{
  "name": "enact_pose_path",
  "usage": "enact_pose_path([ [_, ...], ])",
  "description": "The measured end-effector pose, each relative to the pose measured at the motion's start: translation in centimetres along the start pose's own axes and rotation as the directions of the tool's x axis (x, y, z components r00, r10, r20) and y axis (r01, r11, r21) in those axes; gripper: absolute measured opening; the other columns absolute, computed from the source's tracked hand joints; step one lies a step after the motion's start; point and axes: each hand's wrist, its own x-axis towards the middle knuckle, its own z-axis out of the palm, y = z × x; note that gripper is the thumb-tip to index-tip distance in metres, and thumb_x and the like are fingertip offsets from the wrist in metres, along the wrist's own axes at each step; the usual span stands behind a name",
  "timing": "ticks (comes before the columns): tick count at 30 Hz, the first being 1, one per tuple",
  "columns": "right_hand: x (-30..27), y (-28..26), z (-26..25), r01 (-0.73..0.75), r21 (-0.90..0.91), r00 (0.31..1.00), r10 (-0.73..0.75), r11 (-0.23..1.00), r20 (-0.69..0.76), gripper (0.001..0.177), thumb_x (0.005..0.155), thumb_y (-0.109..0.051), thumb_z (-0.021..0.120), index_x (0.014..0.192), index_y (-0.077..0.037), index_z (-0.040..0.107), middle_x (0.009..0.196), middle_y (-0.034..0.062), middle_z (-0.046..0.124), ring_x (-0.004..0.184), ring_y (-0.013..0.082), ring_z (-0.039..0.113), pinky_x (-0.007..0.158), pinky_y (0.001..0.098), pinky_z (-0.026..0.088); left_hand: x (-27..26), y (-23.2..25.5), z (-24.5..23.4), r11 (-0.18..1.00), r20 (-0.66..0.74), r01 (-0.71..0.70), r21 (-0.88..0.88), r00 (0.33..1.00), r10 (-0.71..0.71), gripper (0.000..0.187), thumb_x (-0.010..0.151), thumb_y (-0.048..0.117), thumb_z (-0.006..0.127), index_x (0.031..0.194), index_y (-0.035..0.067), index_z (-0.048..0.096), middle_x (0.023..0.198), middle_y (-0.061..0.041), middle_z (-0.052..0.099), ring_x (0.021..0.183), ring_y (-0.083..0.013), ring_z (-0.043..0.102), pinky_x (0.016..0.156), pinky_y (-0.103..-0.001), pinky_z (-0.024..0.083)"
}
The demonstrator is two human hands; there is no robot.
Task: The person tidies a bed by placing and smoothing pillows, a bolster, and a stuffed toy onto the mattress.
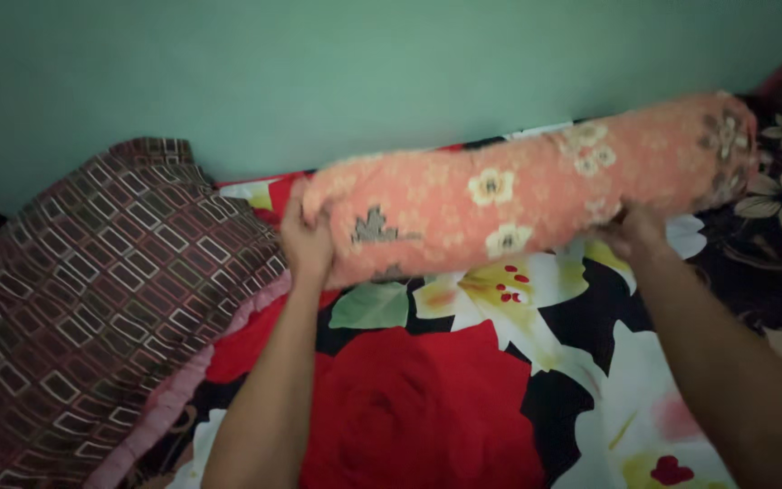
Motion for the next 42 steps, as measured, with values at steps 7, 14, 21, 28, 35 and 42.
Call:
enact_pose_path([
  [7, 0.2, 0.0, 8.4, 0.183, 0.131, 0.957, -0.207, 0.974, 0.203, 0.032, 0.113, -0.030, 0.041, 0.125, -0.007, 0.058, 0.127, 0.0151, 0.063, 0.119, 0.0332, 0.065, 0.103, 0.0586, 0.055, 7.4, -1.8, 0.2, 0.967, -0.222, -0.251, 0.036, 0.942, 0.253, 0.058, 0.091, -0.004, 0.067, 0.147, 0.006, 0.056, 0.145, -0.016, 0.066, 0.130, -0.0290, 0.066, 0.113, -0.035, 0.047],
  [14, 1.3, 5.5, 15.3, 0.193, -0.303, 0.981, -0.175, 0.933, 0.084, 0.024, 0.106, -0.028, 0.060, 0.118, -0.008, 0.061, 0.108, 0.0033, 0.063, 0.101, 0.0183, 0.060, 0.081, 0.0496, 0.058, 8.9, -7.5, -0.9, 0.656, 0.177, -0.014, 0.754, 0.967, -0.183, 0.052, 0.094, 0.019, 0.067, 0.143, 0.006, 0.053, 0.128, -0.023, 0.068, 0.123, -0.0403, 0.064, 0.126, -0.057, 0.033],
  [21, 1.2, 6.2, 16.1, 0.698, -0.693, 0.507, -0.808, 0.180, 0.301, 0.053, 0.101, -0.007, 0.078, 0.144, 0.001, 0.050, 0.129, 0.0149, 0.067, 0.100, 0.0242, 0.063, 0.088, 0.0398, 0.056, 4.1, -2.4, 5.9, 0.647, 0.446, -0.302, 0.700, 0.893, -0.067, 0.102, 0.068, 0.032, 0.089, 0.156, 0.033, 0.036, 0.164, -0.018, 0.026, 0.149, -0.0534, 0.018, 0.110, -0.079, 0.020],
  [28, 9.8, 6.5, 11.0, 0.579, -0.778, 0.815, -0.196, 0.243, 0.546, 0.100, 0.103, -0.029, 0.063, 0.158, 0.011, -0.011, 0.100, 0.0258, 0.070, 0.083, 0.0312, 0.067, 0.077, 0.0386, 0.054, 1.9, -7.7, 9.8, 0.628, 0.419, -0.285, 0.724, 0.905, -0.073, 0.108, 0.069, 0.042, 0.089, 0.159, 0.033, 0.030, 0.166, -0.021, 0.018, 0.147, -0.0562, 0.012, 0.104, -0.083, 0.017],
  [35, 5.8, -3.5, 13.5, 0.383, -0.881, 0.785, -0.406, -0.277, 0.468, 0.081, 0.096, -0.049, 0.067, 0.158, -0.011, 0.030, 0.136, 0.0316, 0.050, 0.122, 0.0492, 0.051, 0.100, 0.0576, 0.048, 12.0, -3.9, 9.6, 0.564, 0.614, -0.377, 0.734, 0.723, -0.316, 0.090, 0.085, 0.060, 0.068, 0.163, 0.023, 0.041, 0.163, -0.021, 0.044, 0.156, -0.0378, 0.031, 0.128, -0.063, 0.021],
  [42, 3.8, -3.7, 18.3, 0.435, -0.865, 0.851, -0.198, -0.252, 0.486, 0.097, 0.085, -0.072, 0.061, 0.165, -0.028, 0.028, 0.172, 0.0203, 0.007, 0.153, 0.0555, -0.004, 0.106, 0.0845, 0.011, 9.6, -0.7, 10.2, 0.620, 0.618, -0.423, 0.661, 0.775, -0.130, 0.088, 0.089, 0.077, 0.055, 0.161, 0.034, 0.033, 0.170, -0.015, 0.020, 0.155, -0.0530, 0.004, 0.122, -0.072, -0.001],
])
